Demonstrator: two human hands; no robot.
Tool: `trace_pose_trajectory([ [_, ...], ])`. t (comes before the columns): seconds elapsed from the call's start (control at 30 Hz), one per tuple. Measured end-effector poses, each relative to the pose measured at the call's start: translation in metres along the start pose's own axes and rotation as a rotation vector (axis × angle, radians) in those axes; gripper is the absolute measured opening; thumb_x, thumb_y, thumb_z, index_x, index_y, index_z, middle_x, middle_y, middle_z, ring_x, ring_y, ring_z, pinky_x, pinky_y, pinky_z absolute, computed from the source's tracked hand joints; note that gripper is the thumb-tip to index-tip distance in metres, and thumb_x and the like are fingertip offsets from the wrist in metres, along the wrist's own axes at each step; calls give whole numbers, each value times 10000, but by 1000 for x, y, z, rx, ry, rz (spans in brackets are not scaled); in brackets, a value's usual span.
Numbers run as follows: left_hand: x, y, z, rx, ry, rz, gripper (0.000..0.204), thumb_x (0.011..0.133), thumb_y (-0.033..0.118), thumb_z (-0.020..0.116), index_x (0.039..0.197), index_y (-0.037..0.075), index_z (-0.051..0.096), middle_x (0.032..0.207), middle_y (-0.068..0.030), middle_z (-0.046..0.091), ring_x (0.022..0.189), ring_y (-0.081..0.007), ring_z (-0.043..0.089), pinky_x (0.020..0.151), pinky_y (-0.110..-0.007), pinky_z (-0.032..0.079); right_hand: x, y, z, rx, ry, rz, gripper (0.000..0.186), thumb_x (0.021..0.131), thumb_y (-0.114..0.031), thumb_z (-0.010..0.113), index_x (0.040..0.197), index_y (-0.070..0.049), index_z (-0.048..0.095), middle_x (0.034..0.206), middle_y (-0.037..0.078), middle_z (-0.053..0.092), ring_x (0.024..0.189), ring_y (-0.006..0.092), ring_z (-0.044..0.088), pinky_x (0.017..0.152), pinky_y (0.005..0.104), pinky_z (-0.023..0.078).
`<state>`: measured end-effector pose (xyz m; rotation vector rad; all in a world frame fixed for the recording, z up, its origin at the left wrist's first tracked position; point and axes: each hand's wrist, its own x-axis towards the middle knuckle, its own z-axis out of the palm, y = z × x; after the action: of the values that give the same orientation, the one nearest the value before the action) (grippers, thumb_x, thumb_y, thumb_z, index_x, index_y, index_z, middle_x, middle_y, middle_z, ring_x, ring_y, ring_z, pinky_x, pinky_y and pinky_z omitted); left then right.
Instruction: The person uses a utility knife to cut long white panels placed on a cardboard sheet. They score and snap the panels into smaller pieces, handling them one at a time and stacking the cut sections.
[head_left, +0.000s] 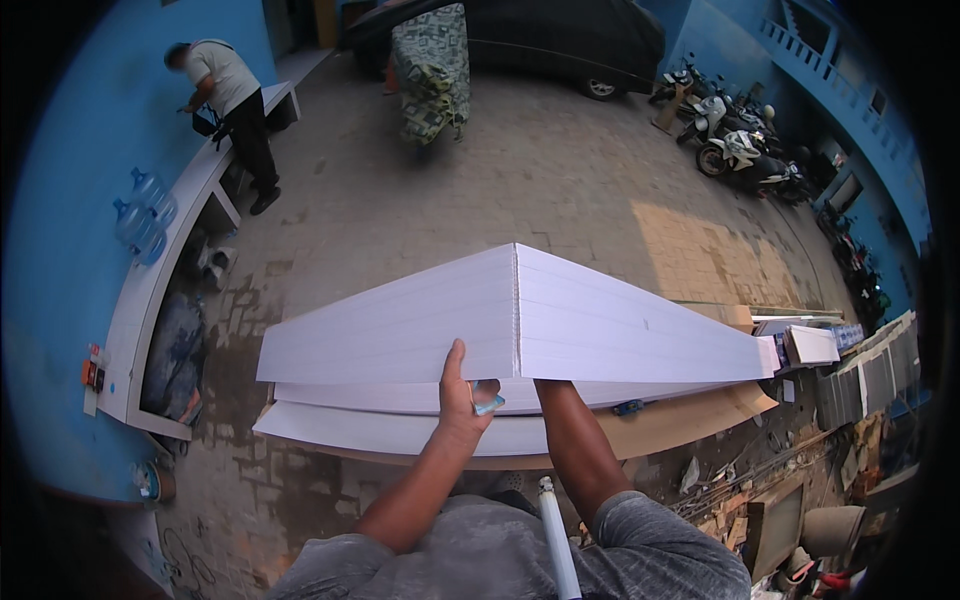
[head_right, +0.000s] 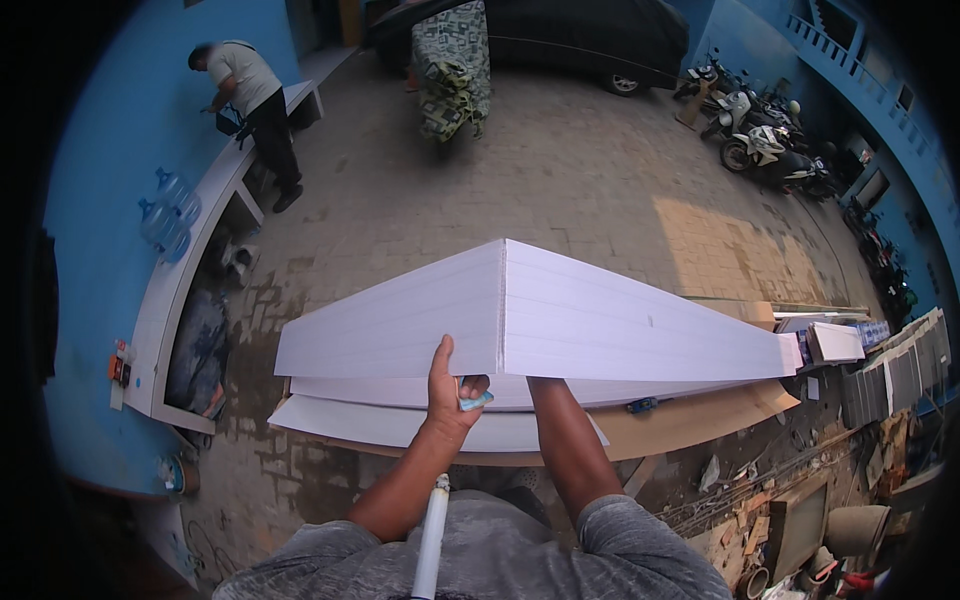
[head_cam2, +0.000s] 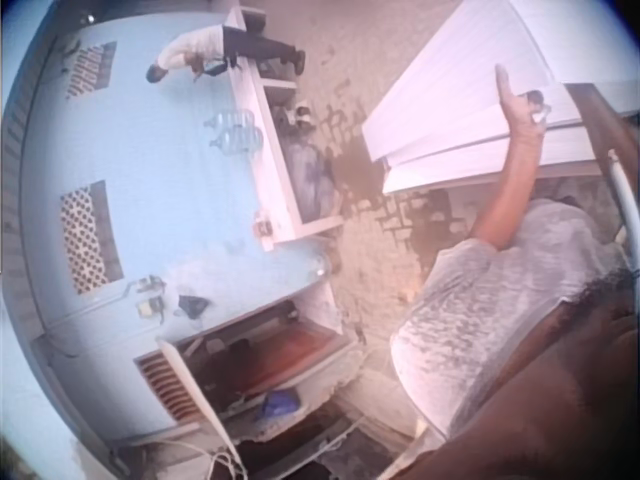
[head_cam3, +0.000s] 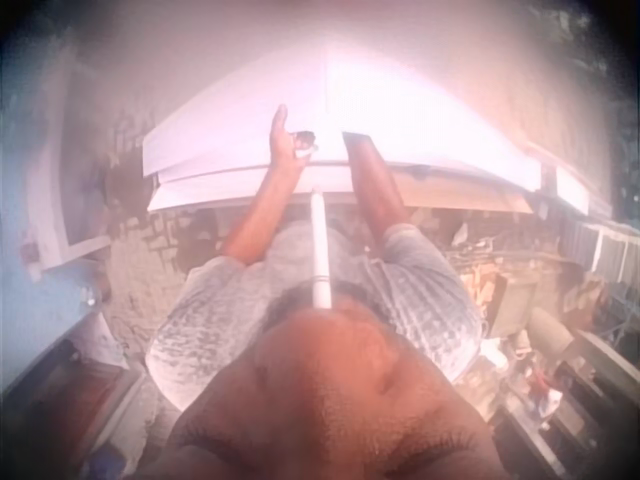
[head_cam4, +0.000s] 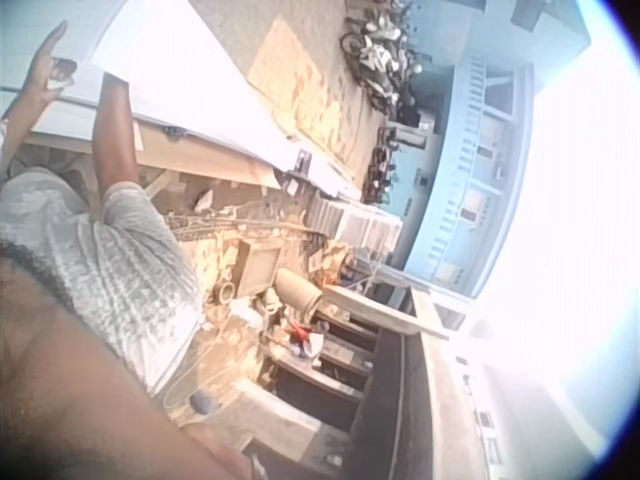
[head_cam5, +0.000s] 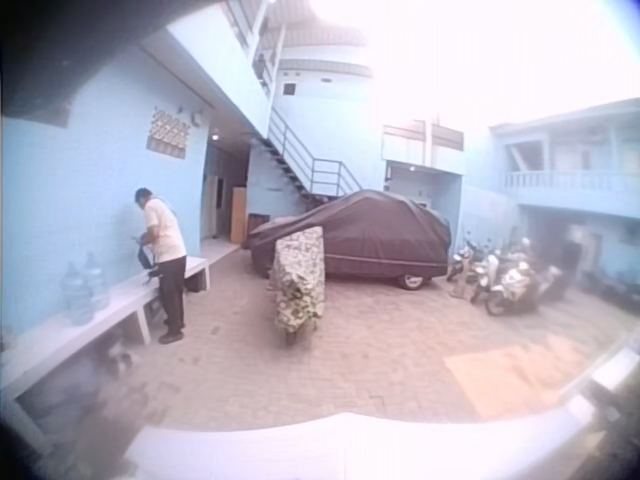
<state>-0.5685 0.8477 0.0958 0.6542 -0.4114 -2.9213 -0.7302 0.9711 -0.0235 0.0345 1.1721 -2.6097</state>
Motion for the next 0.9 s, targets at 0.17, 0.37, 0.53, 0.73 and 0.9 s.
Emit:
trace_pose_trajectory([
  [0.17,-3,1,-1,-6,-4,-12,427,1104,475,618,1127,50,656,782,-19,705,383,-91,442,361,-244,396,-12,5,-8,-3,12,-2,511,1097,-451,621,1398,-39,646,924,88,695,607,162,616,542,334,508],
  [0.37,-11,1,0,4,-36,7,398,1116,453,609,1120,58,662,784,-4,696,402,-80,469,374,-234,408,-27,12,-19,-8,32,6,513,1092,-458,630,1386,-39,652,921,91,697,613,165,622,550,338,512],
  [0.53,-4,2,-1,-23,-34,25,392,1112,463,627,1117,73,665,811,2,700,448,-66,507,400,-225,428,-34,15,-29,-1,34,22,515,1087,-464,638,1376,-38,657,919,94,699,617,168,626,556,342,515],
  [0.73,27,5,-23,-56,-236,16,405,1109,429,642,1255,52,664,1001,-42,752,544,-94,589,523,-261,534,-18,23,-32,18,11,30,518,1082,-471,647,1364,-38,663,916,97,702,622,170,632,564,346,519],
  [0.9,34,-5,-22,-60,-72,56,479,1096,405,663,1392,31,615,1261,-112,730,1029,-247,745,896,-407,641,-16,26,-41,10,11,50,520,1077,-477,654,1354,-37,669,914,99,704,626,173,637,570,350,522],
])
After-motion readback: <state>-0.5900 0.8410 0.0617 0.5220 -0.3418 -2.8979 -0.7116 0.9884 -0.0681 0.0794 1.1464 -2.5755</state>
